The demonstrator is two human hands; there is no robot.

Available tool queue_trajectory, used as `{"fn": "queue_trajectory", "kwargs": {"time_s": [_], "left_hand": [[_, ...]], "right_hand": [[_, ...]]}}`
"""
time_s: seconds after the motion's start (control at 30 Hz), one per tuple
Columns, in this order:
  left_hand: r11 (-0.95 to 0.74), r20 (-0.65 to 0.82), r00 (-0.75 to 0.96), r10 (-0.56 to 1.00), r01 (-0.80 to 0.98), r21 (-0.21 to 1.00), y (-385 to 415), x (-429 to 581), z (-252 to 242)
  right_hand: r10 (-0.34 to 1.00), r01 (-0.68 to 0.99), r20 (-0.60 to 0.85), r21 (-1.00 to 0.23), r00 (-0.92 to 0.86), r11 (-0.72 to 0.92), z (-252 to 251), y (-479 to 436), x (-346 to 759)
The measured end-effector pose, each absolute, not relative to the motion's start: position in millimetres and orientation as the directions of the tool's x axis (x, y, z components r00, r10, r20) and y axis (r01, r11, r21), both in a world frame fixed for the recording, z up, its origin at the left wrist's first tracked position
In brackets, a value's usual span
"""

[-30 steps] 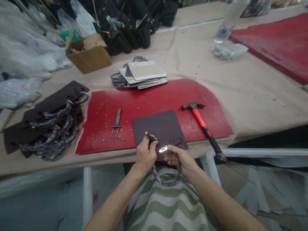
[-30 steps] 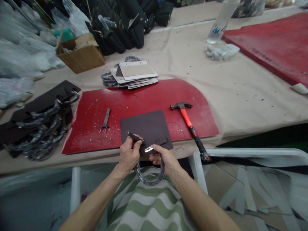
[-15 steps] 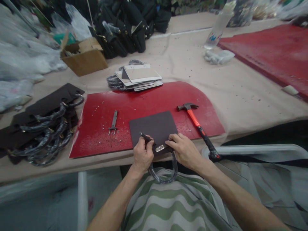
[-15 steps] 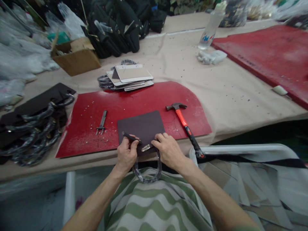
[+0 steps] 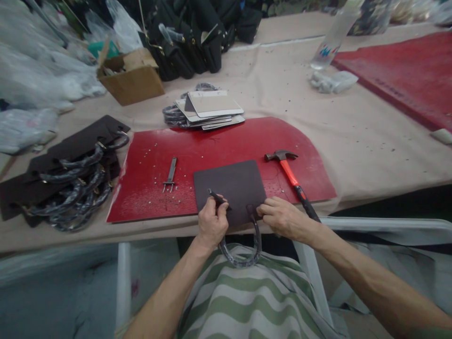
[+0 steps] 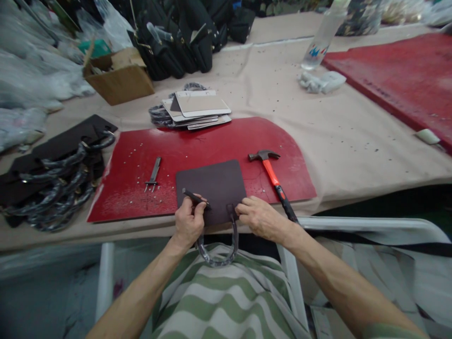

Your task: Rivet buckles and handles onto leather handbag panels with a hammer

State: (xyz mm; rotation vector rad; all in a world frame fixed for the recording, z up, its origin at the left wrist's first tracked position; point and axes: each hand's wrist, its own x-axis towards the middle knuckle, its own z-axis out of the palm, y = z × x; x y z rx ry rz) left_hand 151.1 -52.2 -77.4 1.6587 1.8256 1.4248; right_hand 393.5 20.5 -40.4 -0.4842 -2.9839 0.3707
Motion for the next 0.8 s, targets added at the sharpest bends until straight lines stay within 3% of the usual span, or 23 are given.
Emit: {"fn": "queue_trajectory", "kwargs": {"time_s": [0.1,0.2,0.27,0.33,0.4,0.47,0.63,0.8], "left_hand": [[-0.155,0.389,-0.285,0.876,0.598,0.787,-52,151,-77],[-0.147,0.384,-0.287,0.878,0.600,0.786,-52,152,-76],[-0.138,0.375,-0.294,0.879,0.597,0.790,-52,152,-74],[-0.129,0.368,-0.302,0.879,0.592,0.796,-52,153,-73],[-0.127,0.365,-0.307,0.879,0.587,0.800,-53,153,-72],[-0.128,0.357,-0.303,0.884,0.578,0.806,-53,153,-71],[-0.116,0.323,-0.301,0.897,0.545,0.830,-52,152,-69],[-0.075,0.280,-0.338,0.898,0.510,0.857,-51,154,-67]], "right_hand": [[0.332,0.270,0.153,-0.325,-0.931,0.906,-43,16,396],[0.521,0.308,0.328,-0.521,-0.788,0.796,-52,0,397],[0.793,0.331,0.312,-0.783,-0.524,0.527,-63,-17,396],[0.989,0.170,0.037,-0.983,-0.145,0.061,-77,-37,394],[0.955,-0.081,-0.296,-0.953,0.022,-0.293,-92,-56,387],[0.884,-0.194,-0.461,-0.863,-0.074,-0.467,-106,-73,375],[0.752,-0.298,-0.503,-0.706,-0.427,-0.642,-126,-90,338],[0.792,-0.385,-0.413,-0.710,-0.450,-0.590,-133,-75,319]]}}
